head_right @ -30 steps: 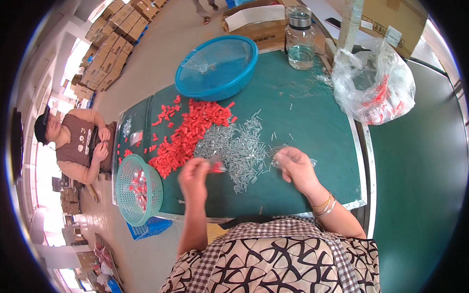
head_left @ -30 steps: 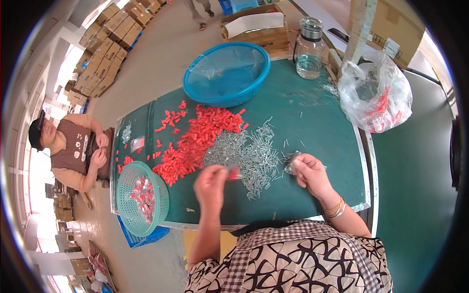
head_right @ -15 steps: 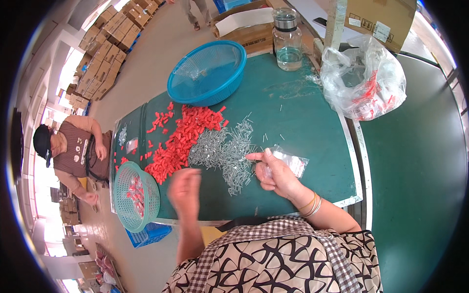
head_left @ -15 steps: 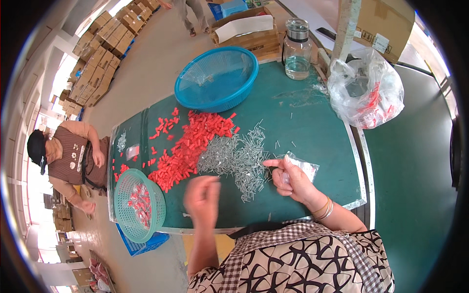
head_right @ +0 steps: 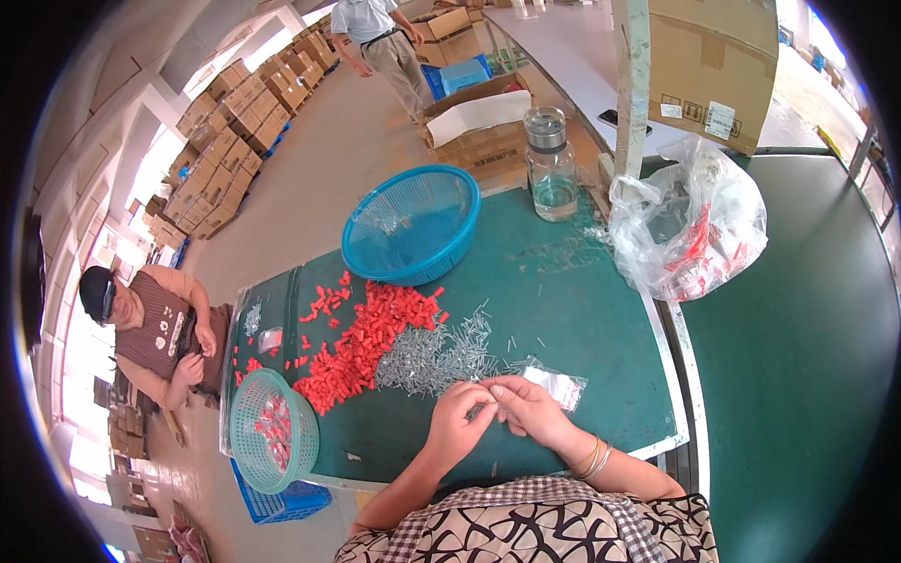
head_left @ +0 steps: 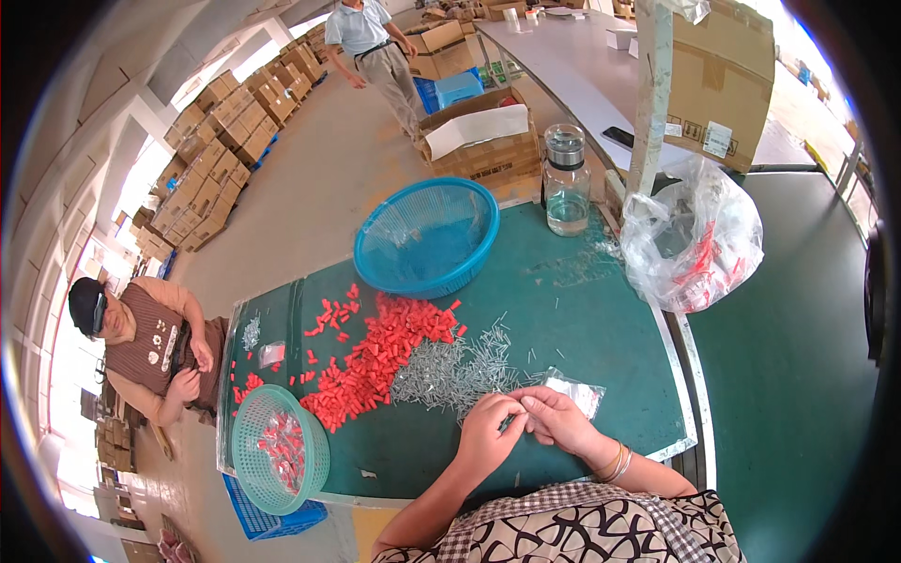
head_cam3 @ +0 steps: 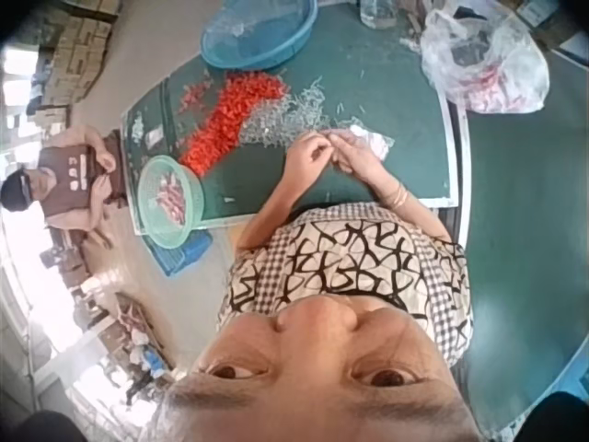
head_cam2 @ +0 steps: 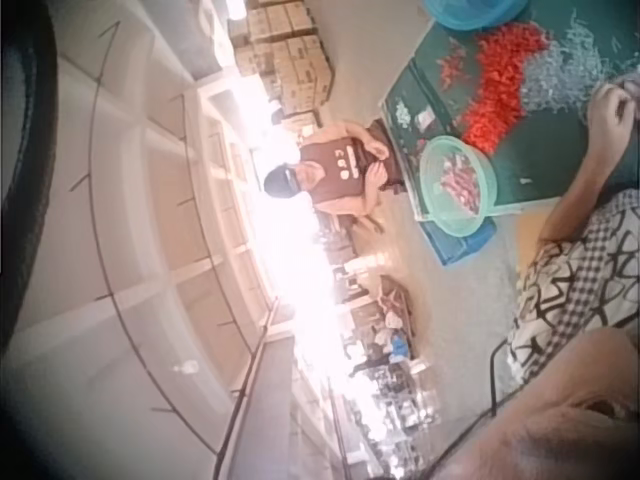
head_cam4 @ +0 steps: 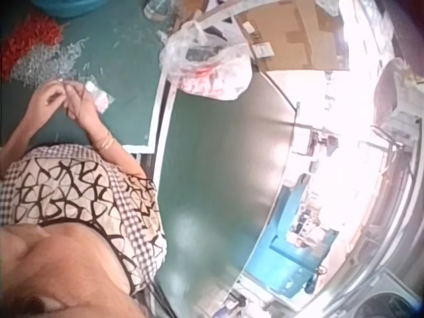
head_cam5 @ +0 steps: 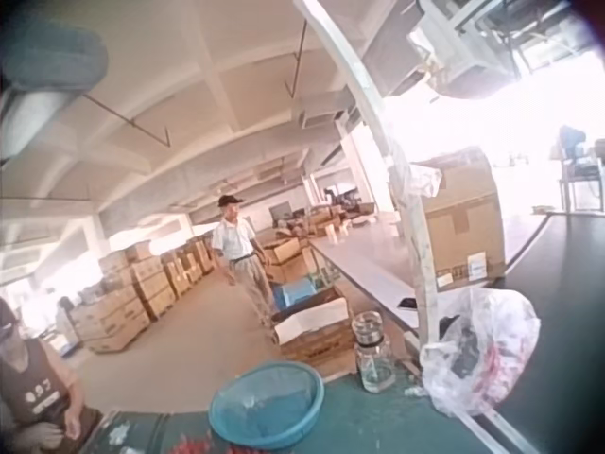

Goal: The person picks up a red plastic piece and a metal pin, inserts the pin into the plastic piece by hand, and places the assembled unit into a small plastic bag. After repeating this process, the person sets the bag down on the table.

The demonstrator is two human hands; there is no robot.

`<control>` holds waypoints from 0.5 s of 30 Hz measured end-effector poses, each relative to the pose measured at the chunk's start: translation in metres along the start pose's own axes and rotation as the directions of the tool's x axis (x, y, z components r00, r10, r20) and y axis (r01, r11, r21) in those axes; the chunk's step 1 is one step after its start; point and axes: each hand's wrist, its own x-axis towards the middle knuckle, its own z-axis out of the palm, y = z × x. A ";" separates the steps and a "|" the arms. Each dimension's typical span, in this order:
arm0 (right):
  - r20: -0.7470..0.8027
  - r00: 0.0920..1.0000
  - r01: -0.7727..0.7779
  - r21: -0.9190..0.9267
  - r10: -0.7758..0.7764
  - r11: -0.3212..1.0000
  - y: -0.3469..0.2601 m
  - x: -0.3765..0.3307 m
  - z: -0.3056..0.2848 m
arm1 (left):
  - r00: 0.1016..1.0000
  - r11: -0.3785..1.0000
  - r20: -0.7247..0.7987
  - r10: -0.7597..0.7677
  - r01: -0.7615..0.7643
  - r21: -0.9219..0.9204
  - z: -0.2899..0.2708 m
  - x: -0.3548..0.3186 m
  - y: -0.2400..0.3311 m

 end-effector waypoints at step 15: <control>0.334 0.678 0.347 -0.931 -0.655 -0.116 -0.007 -0.002 0.026 | 0.748 0.469 -0.002 -0.663 0.413 -0.780 0.009 -0.015 -0.026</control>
